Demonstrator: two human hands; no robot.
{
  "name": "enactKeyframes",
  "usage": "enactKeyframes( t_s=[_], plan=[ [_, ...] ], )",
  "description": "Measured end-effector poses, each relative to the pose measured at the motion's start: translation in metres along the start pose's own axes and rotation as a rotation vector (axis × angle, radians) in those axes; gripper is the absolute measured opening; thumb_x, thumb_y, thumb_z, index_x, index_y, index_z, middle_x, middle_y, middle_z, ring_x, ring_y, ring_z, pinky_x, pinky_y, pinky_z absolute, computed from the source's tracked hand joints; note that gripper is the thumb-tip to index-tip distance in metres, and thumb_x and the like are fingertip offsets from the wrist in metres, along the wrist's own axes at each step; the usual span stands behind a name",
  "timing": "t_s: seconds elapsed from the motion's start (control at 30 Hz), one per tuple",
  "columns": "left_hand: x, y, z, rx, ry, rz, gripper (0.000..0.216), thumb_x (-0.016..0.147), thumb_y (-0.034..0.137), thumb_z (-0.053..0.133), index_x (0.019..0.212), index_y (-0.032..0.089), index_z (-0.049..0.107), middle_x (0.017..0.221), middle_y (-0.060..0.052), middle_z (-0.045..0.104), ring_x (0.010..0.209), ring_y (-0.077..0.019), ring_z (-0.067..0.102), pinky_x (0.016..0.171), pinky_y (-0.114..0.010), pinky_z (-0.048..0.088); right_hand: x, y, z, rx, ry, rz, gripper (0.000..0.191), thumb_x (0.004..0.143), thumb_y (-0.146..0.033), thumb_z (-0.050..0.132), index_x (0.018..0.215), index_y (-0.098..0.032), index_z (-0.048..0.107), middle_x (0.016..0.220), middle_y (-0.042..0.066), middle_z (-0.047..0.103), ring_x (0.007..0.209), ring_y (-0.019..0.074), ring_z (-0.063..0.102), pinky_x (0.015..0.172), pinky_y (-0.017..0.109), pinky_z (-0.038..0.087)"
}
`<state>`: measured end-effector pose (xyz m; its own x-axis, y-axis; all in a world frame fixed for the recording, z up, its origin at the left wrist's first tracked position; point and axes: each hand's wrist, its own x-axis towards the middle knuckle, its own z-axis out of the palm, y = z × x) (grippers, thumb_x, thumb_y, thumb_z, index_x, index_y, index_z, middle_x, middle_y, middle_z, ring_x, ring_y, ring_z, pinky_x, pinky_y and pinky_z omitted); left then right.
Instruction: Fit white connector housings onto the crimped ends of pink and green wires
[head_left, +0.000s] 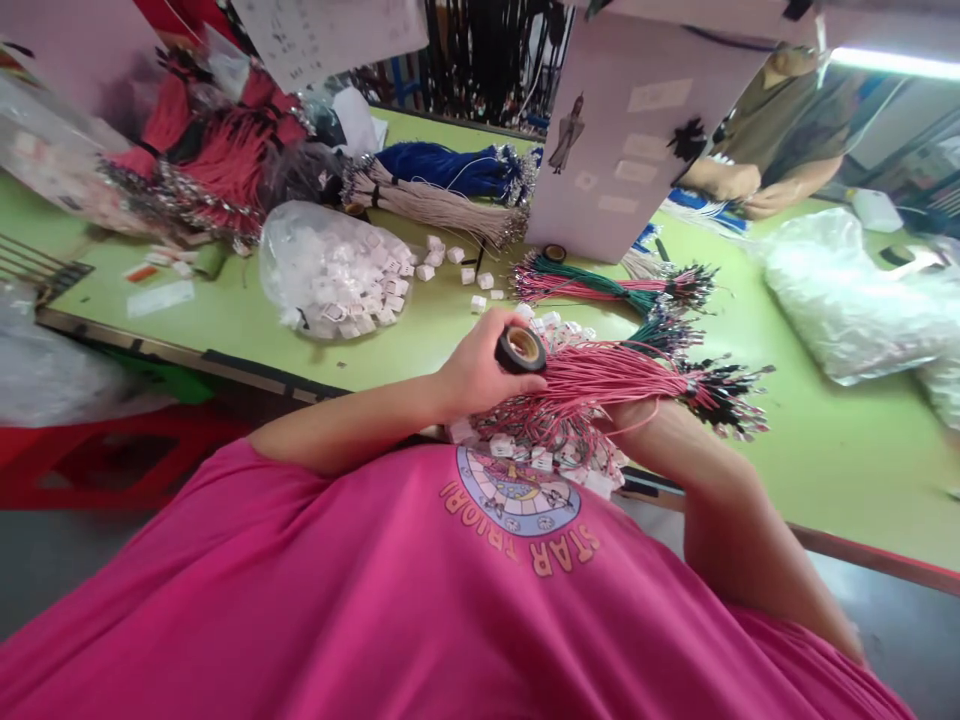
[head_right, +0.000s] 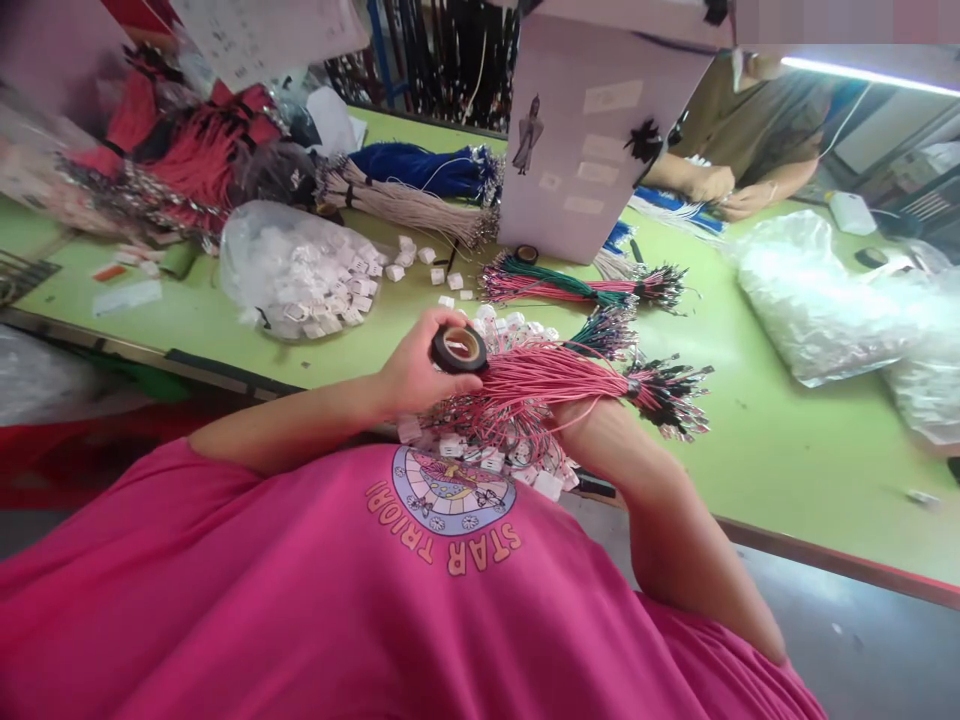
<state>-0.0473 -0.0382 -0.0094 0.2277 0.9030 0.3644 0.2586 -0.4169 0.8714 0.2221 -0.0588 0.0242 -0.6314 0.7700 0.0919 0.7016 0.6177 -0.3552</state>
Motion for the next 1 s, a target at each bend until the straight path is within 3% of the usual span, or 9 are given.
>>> enactKeyframes(
  t_s=[0.13,0.2,0.23,0.3,0.33,0.43,0.63,0.87,1.0],
  plan=[
    [0.029,0.017,-0.016,-0.434,-0.120,-0.298,0.064,0.068,0.048,0.081,0.112,0.023,0.042,0.097,-0.002,0.062,0.082,-0.0167,0.065,0.080,-0.039,0.056,-0.035,-0.017,-0.047,0.072,-0.261,-0.119,0.026,0.098,-0.031,0.051,0.114,-0.029,0.072,0.105,0.006,0.077,0.087,0.0195,0.073,0.077,0.034,0.058],
    [0.040,0.030,-0.023,-0.591,-0.223,-0.380,0.066,0.069,0.046,0.080,0.116,0.023,0.041,0.098,-0.003,0.064,0.080,-0.0174,0.068,0.078,-0.041,0.057,-0.036,-0.026,-0.063,0.299,-0.173,-0.195,0.018,0.095,-0.031,0.058,0.103,-0.029,0.074,0.093,0.003,0.078,0.082,0.0172,0.073,0.073,0.030,0.057],
    [0.044,0.037,-0.024,-0.640,-0.261,-0.399,0.067,0.069,0.045,0.080,0.118,0.023,0.040,0.100,-0.003,0.064,0.079,-0.0175,0.069,0.077,-0.041,0.058,-0.032,-0.031,-0.066,0.391,0.014,-0.147,0.014,0.093,-0.032,0.061,0.096,-0.029,0.075,0.090,0.002,0.078,0.083,0.0175,0.073,0.076,0.031,0.057],
    [0.048,0.048,-0.021,-0.694,-0.284,-0.389,0.069,0.068,0.043,0.082,0.120,0.022,0.041,0.105,-0.005,0.066,0.080,-0.0172,0.070,0.077,-0.040,0.059,-0.015,-0.040,-0.060,0.479,0.352,0.082,0.016,0.091,-0.033,0.060,0.096,-0.028,0.075,0.092,0.003,0.077,0.085,0.0178,0.072,0.078,0.033,0.057],
    [0.049,0.052,-0.018,-0.705,-0.275,-0.362,0.072,0.066,0.042,0.084,0.120,0.022,0.042,0.108,-0.005,0.066,0.082,-0.0169,0.070,0.077,-0.038,0.059,-0.005,-0.044,-0.053,0.536,0.390,0.156,0.018,0.089,-0.034,0.061,0.099,-0.027,0.074,0.094,0.003,0.077,0.084,0.0182,0.072,0.077,0.034,0.057],
    [0.048,0.053,-0.007,-0.679,-0.264,-0.272,0.078,0.058,0.037,0.090,0.120,0.023,0.046,0.111,-0.006,0.066,0.087,-0.0158,0.068,0.077,-0.032,0.057,0.022,-0.049,-0.023,0.732,0.269,0.128,0.026,0.082,-0.036,0.066,0.102,-0.021,0.073,0.097,0.004,0.076,0.085,0.0184,0.069,0.081,0.037,0.055],
    [0.056,0.032,-0.002,-0.437,-0.229,-0.120,0.082,0.054,0.038,0.092,0.123,0.022,0.051,0.119,-0.009,0.066,0.099,-0.0187,0.066,0.090,-0.034,0.052,0.024,-0.041,0.004,0.824,0.372,0.326,0.014,0.081,-0.032,0.064,0.080,-0.018,0.065,0.071,-0.002,0.062,0.066,0.0118,0.054,0.065,0.029,0.044],
    [0.063,0.040,-0.020,0.279,-0.411,0.370,0.083,0.067,0.032,0.083,0.141,0.022,0.049,0.126,-0.011,0.058,0.116,-0.0256,0.058,0.101,-0.039,0.048,0.010,-0.037,-0.009,0.159,0.530,0.132,0.017,0.090,-0.020,0.050,0.084,-0.018,0.066,0.076,0.003,0.064,0.067,0.0132,0.053,0.064,0.029,0.043],
    [0.077,0.034,-0.014,0.735,-0.402,0.511,0.050,0.084,0.028,0.066,0.133,0.022,0.058,0.128,-0.013,0.051,0.120,-0.0266,0.053,0.094,-0.038,0.050,0.012,-0.022,0.006,-0.428,0.602,-0.077,0.027,0.098,-0.017,0.044,0.088,-0.018,0.070,0.080,0.007,0.065,0.074,0.0179,0.051,0.064,0.031,0.039]
  ],
)
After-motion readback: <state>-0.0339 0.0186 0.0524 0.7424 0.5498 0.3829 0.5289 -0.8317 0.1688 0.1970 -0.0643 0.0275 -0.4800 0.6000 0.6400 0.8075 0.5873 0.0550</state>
